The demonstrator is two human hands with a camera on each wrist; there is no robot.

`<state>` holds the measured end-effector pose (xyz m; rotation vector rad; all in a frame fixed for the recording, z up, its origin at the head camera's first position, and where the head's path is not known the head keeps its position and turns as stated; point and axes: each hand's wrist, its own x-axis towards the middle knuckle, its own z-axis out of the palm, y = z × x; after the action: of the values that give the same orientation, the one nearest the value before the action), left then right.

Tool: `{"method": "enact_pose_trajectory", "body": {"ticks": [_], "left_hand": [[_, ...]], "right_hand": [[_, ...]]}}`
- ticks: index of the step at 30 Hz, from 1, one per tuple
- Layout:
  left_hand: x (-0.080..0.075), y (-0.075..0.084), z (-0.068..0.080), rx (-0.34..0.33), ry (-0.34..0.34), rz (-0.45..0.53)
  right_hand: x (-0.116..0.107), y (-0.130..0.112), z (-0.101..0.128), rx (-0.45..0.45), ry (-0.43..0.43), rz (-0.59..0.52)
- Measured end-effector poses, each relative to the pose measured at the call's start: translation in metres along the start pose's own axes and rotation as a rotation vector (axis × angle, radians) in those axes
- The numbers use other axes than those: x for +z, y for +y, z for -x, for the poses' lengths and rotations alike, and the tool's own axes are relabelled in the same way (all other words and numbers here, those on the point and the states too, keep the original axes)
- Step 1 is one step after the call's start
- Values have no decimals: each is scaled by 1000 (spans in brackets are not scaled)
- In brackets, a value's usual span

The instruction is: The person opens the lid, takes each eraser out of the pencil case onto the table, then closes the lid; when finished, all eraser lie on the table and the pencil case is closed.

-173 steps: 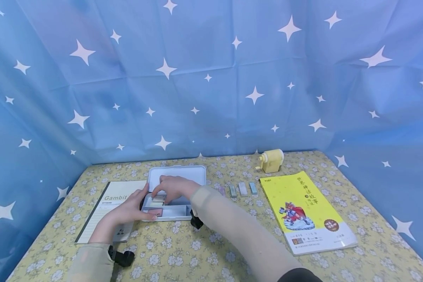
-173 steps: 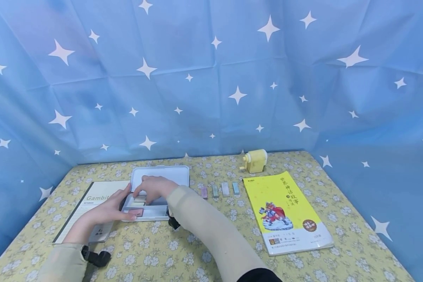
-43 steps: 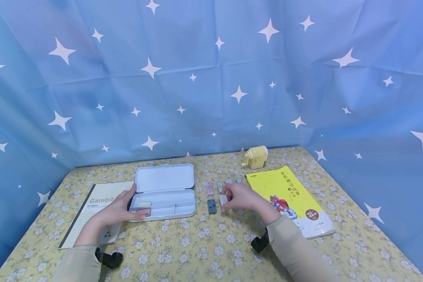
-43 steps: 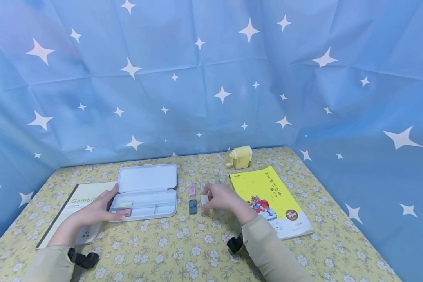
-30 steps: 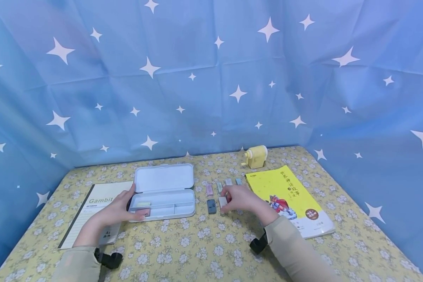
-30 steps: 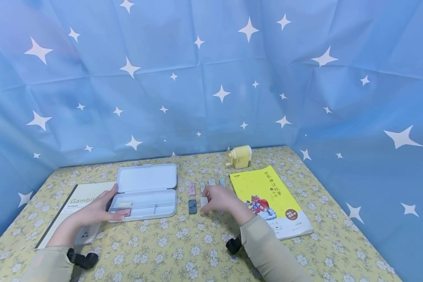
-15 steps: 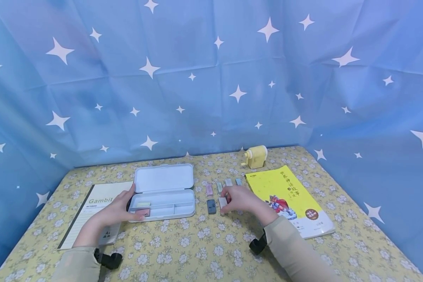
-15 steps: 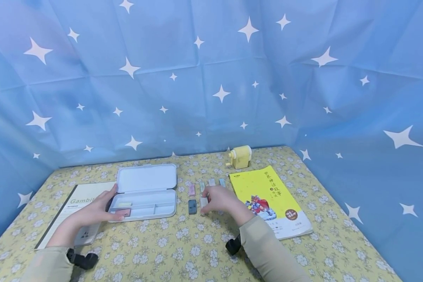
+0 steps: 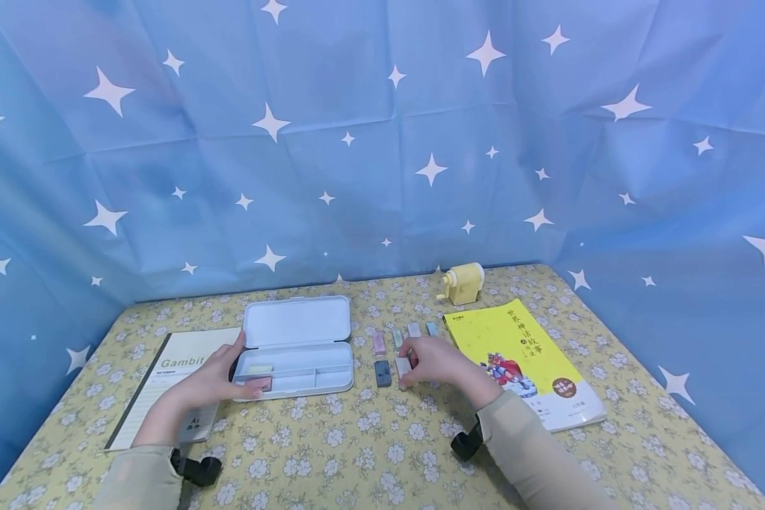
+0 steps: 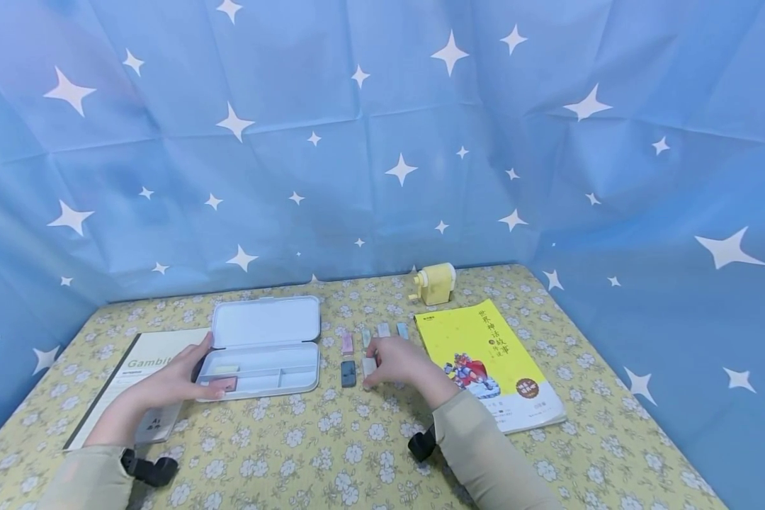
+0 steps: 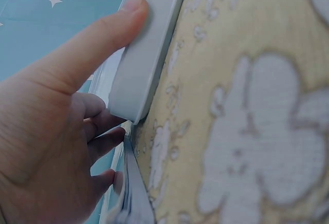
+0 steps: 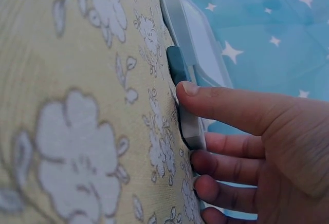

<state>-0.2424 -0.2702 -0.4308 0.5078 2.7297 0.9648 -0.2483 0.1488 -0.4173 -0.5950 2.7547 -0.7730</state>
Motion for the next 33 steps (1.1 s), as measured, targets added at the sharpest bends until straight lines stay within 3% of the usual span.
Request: {"method": "enact_pose_trajectory", "body": {"ticks": [18,25,33], "left_hand": [[-1,0,1,-6,-11,19],[0,-1,-1,8,4,4],[1,0,-1,-6,-1,17]], "right_hand": [[-13,-12,-5,-7,-16,-42],[-20,-44,-31,-151,-80,-16],[-9,-85,-70,-235,-191,4]]}}
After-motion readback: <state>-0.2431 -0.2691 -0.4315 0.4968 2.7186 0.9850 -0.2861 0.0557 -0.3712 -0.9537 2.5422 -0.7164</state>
